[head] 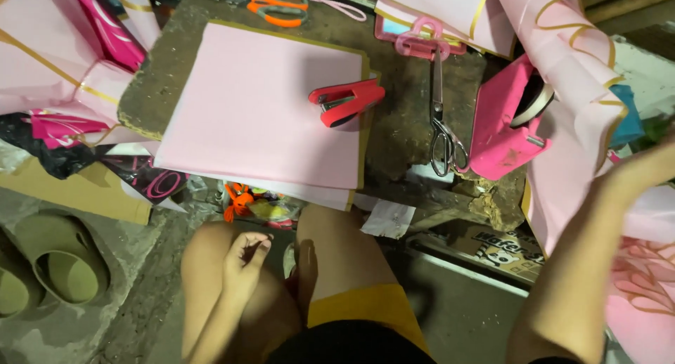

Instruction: Folding and stapling pink and white paper sheets to create decorative wrappers for flower bouquets.

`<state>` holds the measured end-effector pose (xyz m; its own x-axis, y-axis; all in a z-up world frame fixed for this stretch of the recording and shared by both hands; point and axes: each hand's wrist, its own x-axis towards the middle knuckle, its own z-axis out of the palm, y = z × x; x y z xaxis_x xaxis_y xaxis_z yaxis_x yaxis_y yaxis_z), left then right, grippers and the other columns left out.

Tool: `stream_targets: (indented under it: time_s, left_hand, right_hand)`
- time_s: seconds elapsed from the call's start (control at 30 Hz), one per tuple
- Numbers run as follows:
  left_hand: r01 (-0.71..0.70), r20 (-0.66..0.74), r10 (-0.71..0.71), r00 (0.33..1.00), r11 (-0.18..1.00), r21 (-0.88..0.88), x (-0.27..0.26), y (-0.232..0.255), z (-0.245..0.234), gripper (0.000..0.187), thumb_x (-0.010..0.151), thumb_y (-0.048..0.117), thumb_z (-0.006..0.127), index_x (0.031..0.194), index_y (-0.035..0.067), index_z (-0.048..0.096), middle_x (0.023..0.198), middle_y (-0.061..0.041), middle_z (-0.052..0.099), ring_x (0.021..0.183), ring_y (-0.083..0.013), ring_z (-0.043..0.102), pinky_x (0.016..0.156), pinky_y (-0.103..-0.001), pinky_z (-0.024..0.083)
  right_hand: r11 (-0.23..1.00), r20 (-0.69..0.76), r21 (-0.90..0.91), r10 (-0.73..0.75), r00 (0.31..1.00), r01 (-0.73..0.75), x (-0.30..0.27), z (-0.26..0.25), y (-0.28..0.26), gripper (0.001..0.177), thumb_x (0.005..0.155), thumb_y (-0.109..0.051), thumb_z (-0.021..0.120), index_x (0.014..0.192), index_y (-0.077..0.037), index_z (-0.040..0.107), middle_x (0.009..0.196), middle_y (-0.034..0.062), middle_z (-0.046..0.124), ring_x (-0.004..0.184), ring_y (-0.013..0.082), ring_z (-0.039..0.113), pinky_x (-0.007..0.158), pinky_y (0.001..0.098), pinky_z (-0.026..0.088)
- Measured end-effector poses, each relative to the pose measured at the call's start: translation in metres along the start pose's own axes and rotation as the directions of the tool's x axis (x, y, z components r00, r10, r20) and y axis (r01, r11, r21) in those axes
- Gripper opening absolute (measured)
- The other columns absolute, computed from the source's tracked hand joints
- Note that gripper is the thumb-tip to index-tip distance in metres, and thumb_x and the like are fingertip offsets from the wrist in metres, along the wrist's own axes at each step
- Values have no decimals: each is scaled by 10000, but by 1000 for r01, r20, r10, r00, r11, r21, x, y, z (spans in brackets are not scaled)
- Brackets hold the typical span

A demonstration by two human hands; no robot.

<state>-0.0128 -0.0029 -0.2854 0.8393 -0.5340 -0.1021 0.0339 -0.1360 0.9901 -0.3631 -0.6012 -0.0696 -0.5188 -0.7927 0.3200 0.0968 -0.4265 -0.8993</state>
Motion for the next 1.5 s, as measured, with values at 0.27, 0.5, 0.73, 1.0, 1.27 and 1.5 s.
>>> stream_targets:
  time_s: [0.27, 0.5, 0.73, 1.0, 1.27, 1.5]
  left_hand:
    - [6, 1, -6, 1000, 1000, 25, -3, 6, 0, 49, 941, 107, 684, 980, 97, 712, 1011, -51, 788, 984, -134, 727, 918, -253, 544]
    - [0, -46, -1, 999, 999, -37, -5, 7, -3, 49, 945, 90, 679, 985, 96, 706, 1017, -63, 793, 1004, -137, 737, 923, -248, 547]
    - [-541, -91, 671, 736, 664, 516, -11, 105, -30, 104, 947, 142, 574, 867, 145, 640, 844, 7, 631, 836, -232, 535, 832, -382, 386]
    - [-218, -271, 557, 785, 657, 721, 63, 210, -63, 462, 1015, 449, 653, 1217, 33, 653, 1058, -196, 630, 1066, -438, 593, 950, -547, 440]
    - [52, -306, 175, 936, 790, 611, 130, 202, -104, 236, 890, 329, 768, 1066, 173, 747, 881, -122, 744, 928, -390, 725, 825, -503, 545]
    - [131, -350, 130, 928, 764, 631, 153, 179, -132, 190, 919, 398, 762, 1087, 310, 759, 815, 42, 750, 891, -258, 736, 812, -425, 561]
  right_hand:
    - [955, 551, 28, -262, 792, 296, -118, 35, -38, 130, 978, -230, 504, 939, -109, 532, 1027, 13, 445, 978, 122, 450, 868, 307, 420]
    - [867, 798, -126, -200, 568, 482, -53, 51, -14, 739, 1035, -636, 277, 1191, -69, 725, 1188, 100, 715, 1172, 251, 653, 1108, 397, 454]
    - [459, 488, 123, -800, 349, 880, -185, 31, -85, 275, 1158, 17, 447, 1076, 219, 614, 1021, 345, 639, 910, 446, 598, 851, 531, 488]
    - [734, 972, 234, -179, -151, 638, -339, 145, -89, 1157, 594, -540, 893, 1557, -93, 433, 1566, 248, 355, 1461, 468, 262, 1214, 584, 126]
    - [649, 990, 0, 107, -91, 761, -341, 186, -61, 817, 644, -604, 864, 1371, -308, 636, 1314, 31, 651, 1313, 266, 555, 1119, 423, 381]
    - [412, 985, -172, 68, 158, 895, -314, 210, -45, 800, 699, -698, 833, 1295, -173, 728, 1130, 95, 661, 1060, 357, 650, 821, 484, 531]
